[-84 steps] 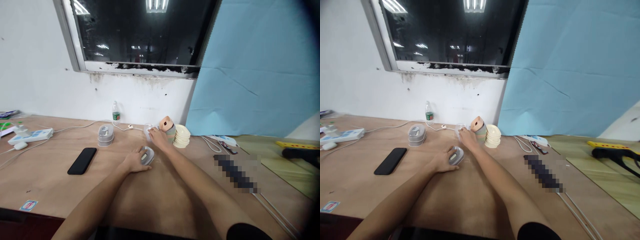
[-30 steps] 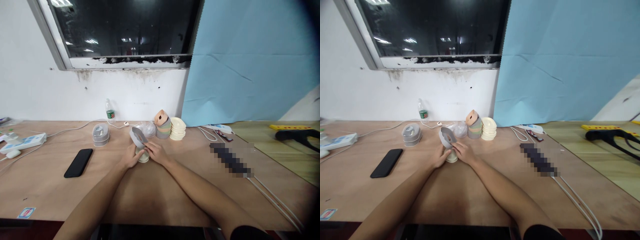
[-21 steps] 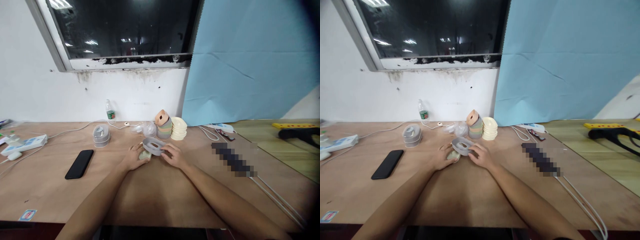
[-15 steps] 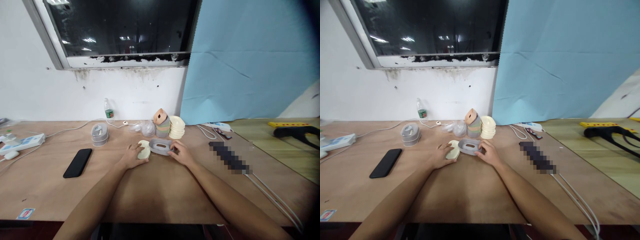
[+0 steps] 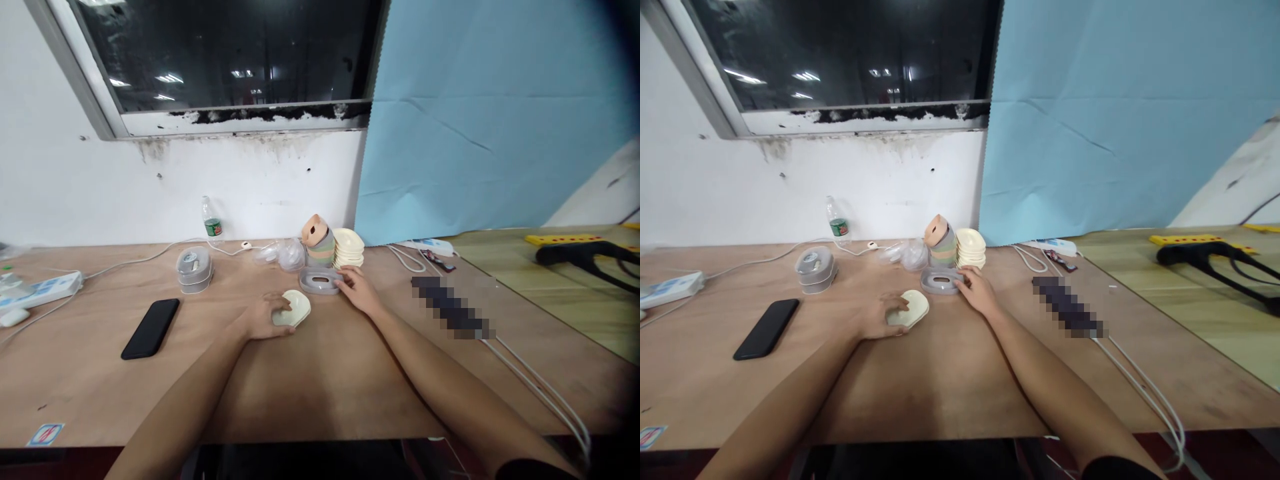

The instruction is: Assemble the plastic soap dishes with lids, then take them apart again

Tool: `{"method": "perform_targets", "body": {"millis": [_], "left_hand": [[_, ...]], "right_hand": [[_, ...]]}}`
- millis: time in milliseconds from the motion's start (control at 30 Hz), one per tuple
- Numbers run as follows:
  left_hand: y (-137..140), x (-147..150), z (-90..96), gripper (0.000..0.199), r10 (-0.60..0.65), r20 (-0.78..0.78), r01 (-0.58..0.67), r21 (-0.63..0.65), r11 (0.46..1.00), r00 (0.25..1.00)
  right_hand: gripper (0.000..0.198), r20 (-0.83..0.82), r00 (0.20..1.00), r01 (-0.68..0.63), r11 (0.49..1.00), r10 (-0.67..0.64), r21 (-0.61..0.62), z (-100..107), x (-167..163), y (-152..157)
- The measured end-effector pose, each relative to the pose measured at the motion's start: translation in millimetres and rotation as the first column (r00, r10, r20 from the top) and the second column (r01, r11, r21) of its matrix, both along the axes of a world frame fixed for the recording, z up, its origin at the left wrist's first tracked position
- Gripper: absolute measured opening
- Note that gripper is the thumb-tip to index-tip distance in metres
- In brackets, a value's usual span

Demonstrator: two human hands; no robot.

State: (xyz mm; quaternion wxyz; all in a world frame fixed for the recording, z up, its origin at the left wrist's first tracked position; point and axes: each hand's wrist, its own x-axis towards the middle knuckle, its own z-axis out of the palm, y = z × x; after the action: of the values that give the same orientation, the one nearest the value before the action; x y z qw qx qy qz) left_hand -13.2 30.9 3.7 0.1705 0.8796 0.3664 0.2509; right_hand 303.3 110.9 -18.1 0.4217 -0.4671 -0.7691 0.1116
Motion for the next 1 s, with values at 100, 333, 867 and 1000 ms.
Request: {"method": "perform_targets", "body": {"millis": [100,333,867,1000], "left_hand": [[-2.5,4.6,0.8,0.048,-0.008,0.036,0.010,-0.055,0.998,0.999],[-15.1,17.2,9.7,0.057,-0.057,0.089,0.069,-0.129,0.989,0.994],[9.1,-74.6,28.0,0.051,0.857,0.375,-0.914,0.332,0.233,0.354],[14.3,-99.3,24.8,0.077,0.926,0.349,-0.984,0.154,0.091,0.140]], "right_hand": [[0.031,0.019,0.999,0.038,0.997,-0.039,0.061,5.8,-8.4,-3.6],[0.035,0.185,0.952,-0.275,0.947,0.245,0.164,24.1,-46.1,-47.4],[0.087,0.324,0.797,-0.516,0.853,0.511,-0.076,29.3,-43.0,-60.9],[0.087,0.352,0.767,-0.539,0.836,0.537,-0.102,24.4,-49.3,-64.6]]}}
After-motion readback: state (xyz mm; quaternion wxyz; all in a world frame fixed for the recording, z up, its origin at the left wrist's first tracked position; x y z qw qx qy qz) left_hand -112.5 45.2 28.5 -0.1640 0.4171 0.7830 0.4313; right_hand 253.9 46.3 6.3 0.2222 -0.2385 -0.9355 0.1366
